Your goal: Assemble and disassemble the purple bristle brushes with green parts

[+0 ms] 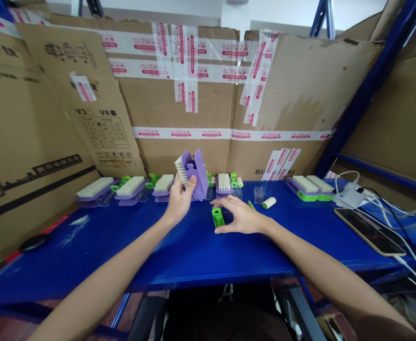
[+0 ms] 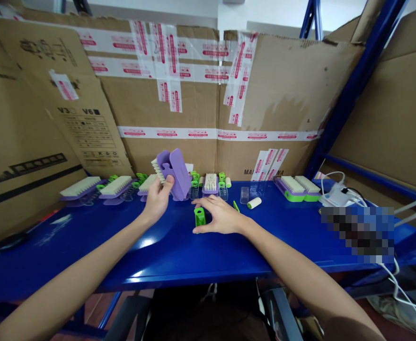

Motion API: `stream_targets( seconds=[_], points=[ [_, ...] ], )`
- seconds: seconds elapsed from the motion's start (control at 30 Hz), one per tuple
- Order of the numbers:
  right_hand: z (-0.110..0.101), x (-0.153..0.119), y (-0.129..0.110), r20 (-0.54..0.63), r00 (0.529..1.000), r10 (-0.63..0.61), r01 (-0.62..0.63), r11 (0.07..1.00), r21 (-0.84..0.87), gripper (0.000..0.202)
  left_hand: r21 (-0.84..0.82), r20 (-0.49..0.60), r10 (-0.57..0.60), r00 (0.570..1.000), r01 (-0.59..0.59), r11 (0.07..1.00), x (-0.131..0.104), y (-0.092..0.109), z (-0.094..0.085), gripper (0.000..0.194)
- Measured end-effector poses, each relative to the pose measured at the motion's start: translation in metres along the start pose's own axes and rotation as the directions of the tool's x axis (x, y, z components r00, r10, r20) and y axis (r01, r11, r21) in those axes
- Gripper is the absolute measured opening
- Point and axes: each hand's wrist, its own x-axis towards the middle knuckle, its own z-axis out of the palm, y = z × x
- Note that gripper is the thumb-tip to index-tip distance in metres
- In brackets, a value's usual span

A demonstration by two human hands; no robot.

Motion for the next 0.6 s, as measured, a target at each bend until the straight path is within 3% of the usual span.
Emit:
stream_targets(
  seconds=[0.17, 0.43, 0.6],
  points=[
    [0.0031, 0.0001, -0.0009, 0.030, 1.000, -0.009, 0.009, 1.000, 0.004, 0.088, -0.013, 0.003, 0.016, 1.000, -0.016, 1.000, 0.0005, -0.0018, -0.0003, 0.066],
    [0.0032, -0.0002, -0.0004, 0.006, 0.999, -0.038, 0.038, 0.999, -0.036, 0.082, 0.008, 0.028, -0.015, 0.999, 0.015, 1.000, 0.0016, -0.0044, -0.0001, 0.070],
    [-0.0012, 0.0005, -0.0031, -0.219, 0.976, -0.015, -0.005, 0.996, -0.090, 0.057, -0.061, 0.114, -0.032, 0.993, 0.039, 0.997, 0.0024, -0.0026, -0.0002, 0.062]
  ],
)
